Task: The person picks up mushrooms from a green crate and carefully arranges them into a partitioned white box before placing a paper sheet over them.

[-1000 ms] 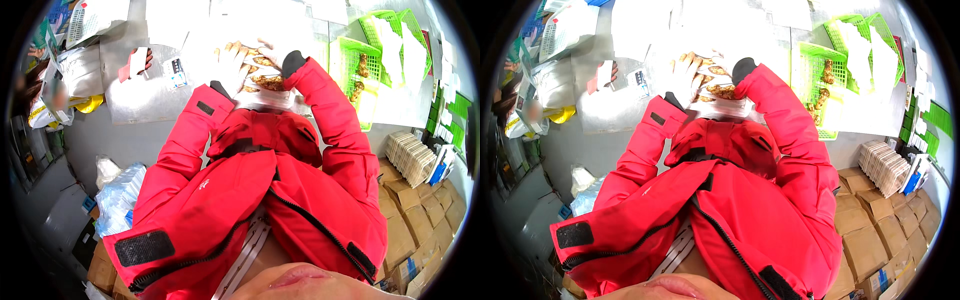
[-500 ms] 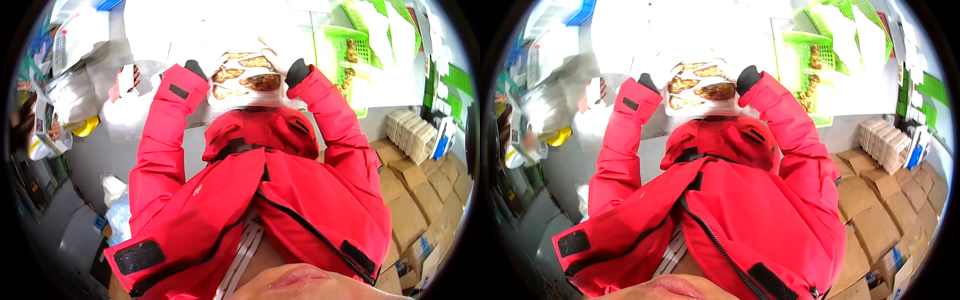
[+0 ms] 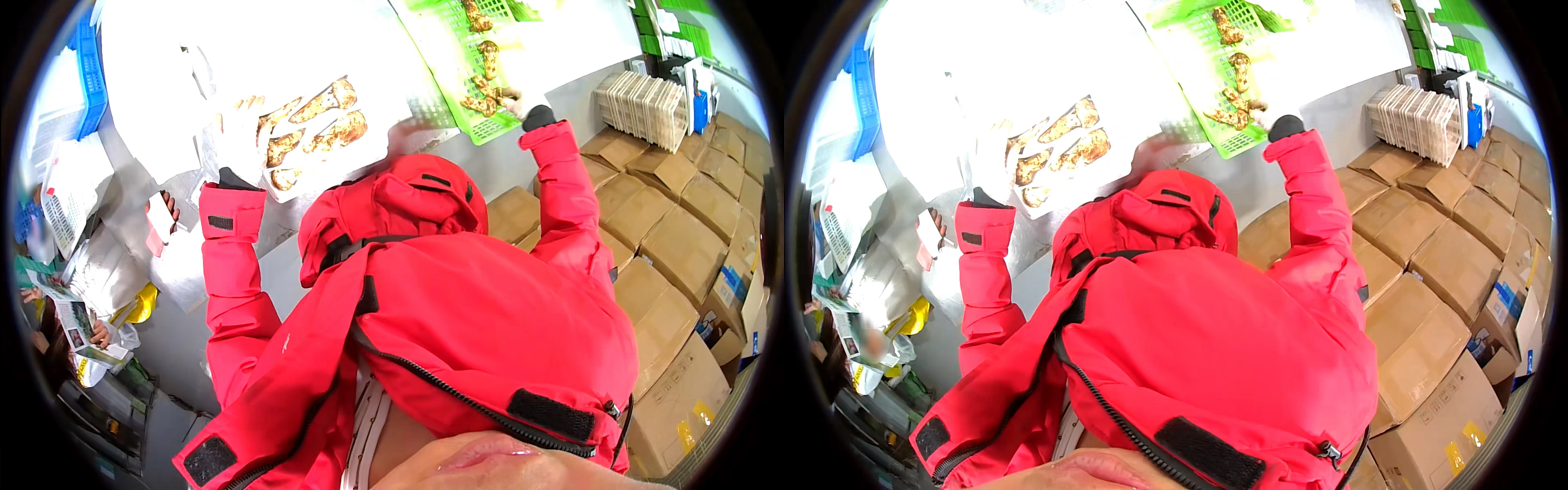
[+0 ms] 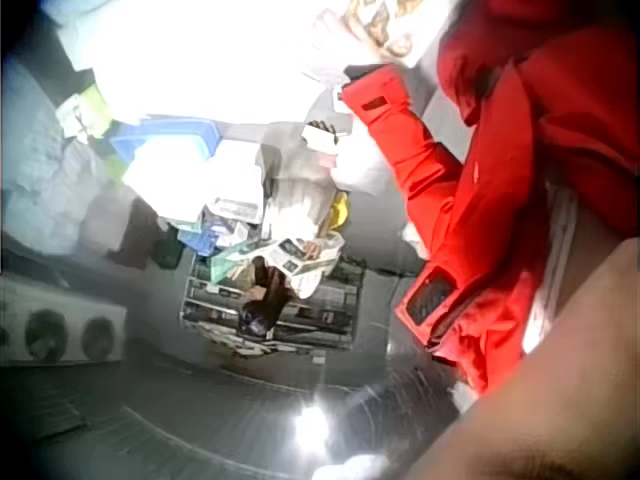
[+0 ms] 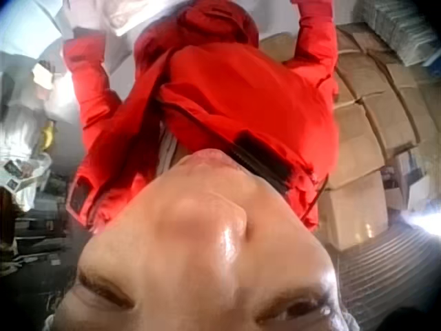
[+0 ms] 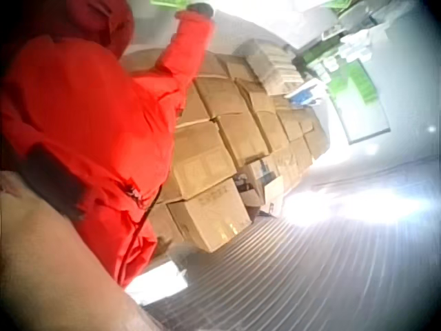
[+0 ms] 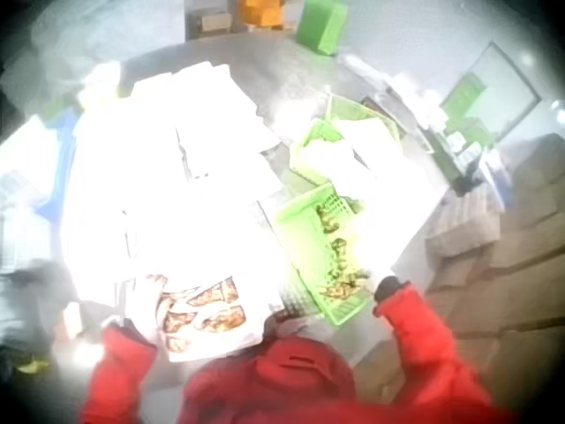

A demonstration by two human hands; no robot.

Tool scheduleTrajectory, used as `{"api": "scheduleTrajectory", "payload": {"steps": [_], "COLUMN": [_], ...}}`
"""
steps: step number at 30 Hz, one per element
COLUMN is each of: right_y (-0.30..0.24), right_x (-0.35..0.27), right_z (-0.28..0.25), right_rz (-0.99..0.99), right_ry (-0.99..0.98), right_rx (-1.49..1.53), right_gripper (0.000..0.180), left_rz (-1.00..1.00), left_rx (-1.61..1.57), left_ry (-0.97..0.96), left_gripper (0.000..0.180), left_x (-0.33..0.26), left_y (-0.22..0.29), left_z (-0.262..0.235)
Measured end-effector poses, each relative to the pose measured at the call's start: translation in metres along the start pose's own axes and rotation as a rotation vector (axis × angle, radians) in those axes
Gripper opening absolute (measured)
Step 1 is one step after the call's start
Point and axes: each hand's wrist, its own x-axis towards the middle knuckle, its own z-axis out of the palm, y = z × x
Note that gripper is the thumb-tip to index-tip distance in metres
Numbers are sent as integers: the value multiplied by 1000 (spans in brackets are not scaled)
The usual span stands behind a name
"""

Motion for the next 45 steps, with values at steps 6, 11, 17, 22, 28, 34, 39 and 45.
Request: {"api": "scheduleTrajectory", "payload": {"steps": [6,11,17,22,28,34,39,45], "right_y": [-89,-45,-232,-350,-314,-328,-303,-304], "right_x": [-8,25,11,75,105,82,97,96], "right_z": [32,41,-45,5,45,34,53,31], "right_rz": [-321,-289,-458,-798,-1223,-1032,-1093,-762], "right_ry": [37,-45,-222,-257,-52,-100,-24,215], "right_rx": [-485,-190,1011,-164,-296,-409,16,585], "right_gripper": [35,27,37,47,46,44,43,49], "left_rz": [-70,-168,-209,-181,-216,-253,-269,-281], "left_rx": [-14,-11,-13,-158,-210,-175,-262,-345], "left_ry": [-18,-86,22,41,35,10,19,98], "left_gripper": [31,34,34,33,32,33,36,36], "left_x": [-12,-11,-20,-10,-11,-12,-9,-5], "left_y": [0,4,4,8,9,8,9,8], "left_z": [11,7,23,13,14,12,9,6]}}
